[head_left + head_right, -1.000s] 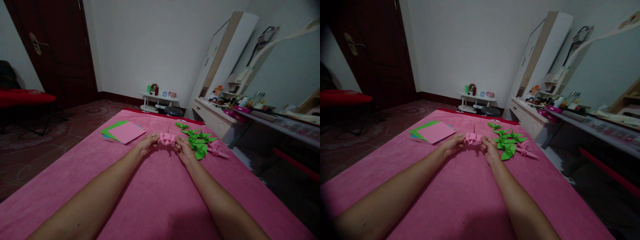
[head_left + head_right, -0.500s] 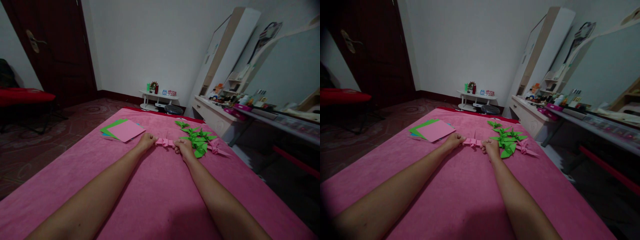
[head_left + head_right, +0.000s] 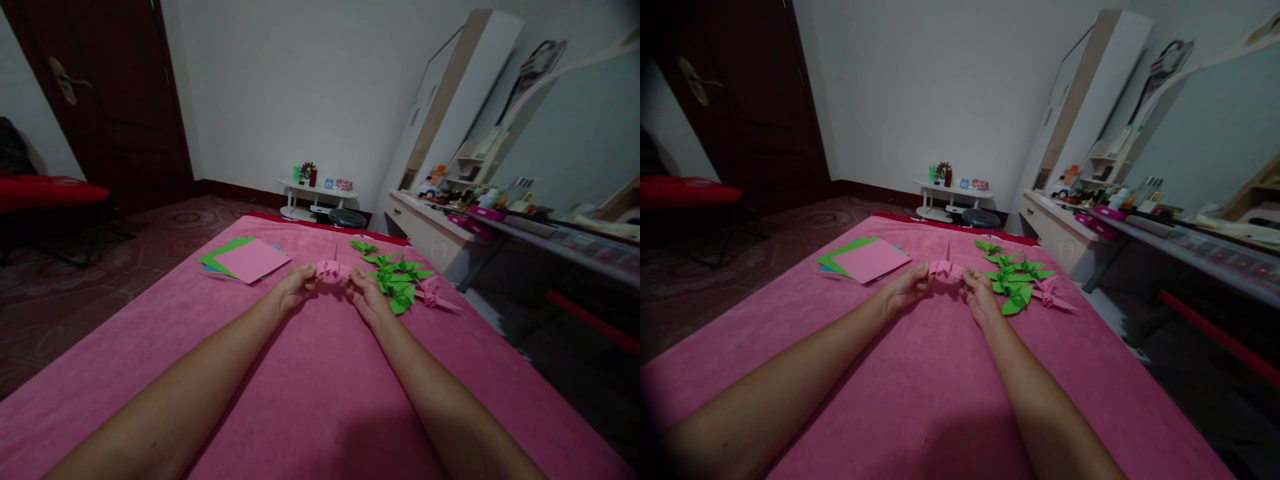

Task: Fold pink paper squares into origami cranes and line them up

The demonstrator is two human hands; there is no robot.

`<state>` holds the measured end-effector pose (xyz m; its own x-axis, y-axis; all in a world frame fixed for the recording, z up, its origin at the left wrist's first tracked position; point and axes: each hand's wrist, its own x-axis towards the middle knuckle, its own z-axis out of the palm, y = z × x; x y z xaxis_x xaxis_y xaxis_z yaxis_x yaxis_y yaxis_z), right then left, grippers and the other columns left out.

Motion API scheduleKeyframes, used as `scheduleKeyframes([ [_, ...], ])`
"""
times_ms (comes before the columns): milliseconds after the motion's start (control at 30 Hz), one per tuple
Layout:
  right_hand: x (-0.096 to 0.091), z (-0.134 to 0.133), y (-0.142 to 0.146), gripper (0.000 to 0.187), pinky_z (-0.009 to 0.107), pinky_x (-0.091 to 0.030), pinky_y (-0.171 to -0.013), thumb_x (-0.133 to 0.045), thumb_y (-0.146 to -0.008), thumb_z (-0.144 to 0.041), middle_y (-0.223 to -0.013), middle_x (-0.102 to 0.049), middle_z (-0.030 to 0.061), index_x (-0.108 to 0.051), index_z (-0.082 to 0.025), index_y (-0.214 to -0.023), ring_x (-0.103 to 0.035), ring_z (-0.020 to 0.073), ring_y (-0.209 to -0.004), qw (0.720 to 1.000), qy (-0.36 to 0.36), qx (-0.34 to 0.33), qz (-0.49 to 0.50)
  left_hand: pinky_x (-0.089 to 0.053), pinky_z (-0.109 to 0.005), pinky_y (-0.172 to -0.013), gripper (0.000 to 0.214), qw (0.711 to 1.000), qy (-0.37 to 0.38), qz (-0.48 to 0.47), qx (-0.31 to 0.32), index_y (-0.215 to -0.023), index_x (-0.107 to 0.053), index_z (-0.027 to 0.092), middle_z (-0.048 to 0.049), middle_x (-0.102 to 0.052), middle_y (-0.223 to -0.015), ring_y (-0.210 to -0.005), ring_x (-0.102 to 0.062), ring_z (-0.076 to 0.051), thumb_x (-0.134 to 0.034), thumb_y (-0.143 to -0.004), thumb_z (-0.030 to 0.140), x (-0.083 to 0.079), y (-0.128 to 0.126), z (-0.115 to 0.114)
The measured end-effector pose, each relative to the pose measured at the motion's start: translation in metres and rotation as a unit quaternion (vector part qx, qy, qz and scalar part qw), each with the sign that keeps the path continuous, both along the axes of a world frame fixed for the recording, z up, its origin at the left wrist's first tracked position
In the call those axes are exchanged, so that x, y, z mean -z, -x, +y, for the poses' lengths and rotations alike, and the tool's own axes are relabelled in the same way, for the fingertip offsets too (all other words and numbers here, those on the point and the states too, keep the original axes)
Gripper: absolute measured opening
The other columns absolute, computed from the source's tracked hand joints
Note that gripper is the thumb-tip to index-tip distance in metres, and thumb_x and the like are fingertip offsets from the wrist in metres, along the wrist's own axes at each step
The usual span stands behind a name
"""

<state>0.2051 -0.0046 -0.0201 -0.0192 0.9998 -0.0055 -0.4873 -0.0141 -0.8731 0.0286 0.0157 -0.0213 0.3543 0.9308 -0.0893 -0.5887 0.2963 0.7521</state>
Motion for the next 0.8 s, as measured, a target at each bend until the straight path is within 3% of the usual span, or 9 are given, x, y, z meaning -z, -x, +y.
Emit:
scheduleKeyframes([
  [100,0.000,-0.001,0.002,0.028,0.013,-0.036,-0.037,-0.078,-0.056,-0.021,-0.056,-0.055,-0.0043,-0.054,-0.018,-0.071,-0.055,0.0080,-0.051,0.999,-0.003,-0.001,0.036,-0.018,-0.009,-0.035,0.018,1.000,-0.004,-0.020,0.007,-0.074,-0.048,0.013,0.0029,-0.049,-0.061,-0.044,-0.042,-0.001,-0.060,-0.068,0.001,-0.001,-0.004,-0.003],
  [300,0.000,-0.004,0.007,0.026,0.015,-0.029,-0.035,-0.073,-0.061,-0.025,-0.054,-0.044,-0.0065,-0.050,-0.019,-0.069,-0.042,0.0053,-0.043,0.998,-0.040,-0.019,0.032,-0.017,-0.010,-0.036,0.043,0.994,-0.017,-0.094,-0.055,-0.094,-0.043,0.020,0.0057,-0.048,-0.070,-0.047,-0.046,-0.001,-0.058,-0.062,-0.005,-0.003,-0.013,-0.009],
  [500,-0.004,-0.003,0.006,0.032,0.015,-0.027,-0.036,-0.077,-0.056,-0.027,-0.053,-0.042,-0.0074,-0.049,-0.019,-0.067,-0.038,0.0046,-0.042,0.998,-0.056,0.010,0.028,-0.022,-0.008,-0.036,0.037,0.992,-0.017,-0.105,-0.064,-0.089,-0.044,0.019,0.0058,-0.047,-0.066,-0.049,-0.049,-0.002,-0.069,-0.065,0.008,-0.003,-0.008,-0.005],
  [667,-0.027,-0.007,0.004,0.032,0.014,-0.027,-0.036,-0.077,-0.058,-0.031,-0.047,-0.046,-0.0068,-0.049,-0.018,-0.065,-0.041,0.0047,-0.041,0.998,-0.065,0.020,-0.013,-0.025,-0.006,-0.035,0.035,0.996,-0.047,-0.071,-0.025,-0.076,-0.044,0.016,0.0083,-0.042,-0.057,-0.043,-0.044,0.000,-0.076,-0.062,0.021,-0.004,-0.001,-0.002],
  [800,-0.058,-0.018,-0.008,0.027,0.014,-0.027,-0.037,-0.073,-0.062,-0.033,-0.048,-0.053,-0.0049,-0.052,-0.017,-0.068,-0.043,0.0048,-0.040,0.991,-0.095,0.007,-0.097,-0.028,-0.007,-0.036,0.033,0.997,-0.081,-0.015,-0.008,-0.081,-0.048,0.016,0.0074,-0.047,-0.056,-0.043,-0.044,0.000,-0.076,-0.063,0.025,-0.004,-0.008,-0.007],
])
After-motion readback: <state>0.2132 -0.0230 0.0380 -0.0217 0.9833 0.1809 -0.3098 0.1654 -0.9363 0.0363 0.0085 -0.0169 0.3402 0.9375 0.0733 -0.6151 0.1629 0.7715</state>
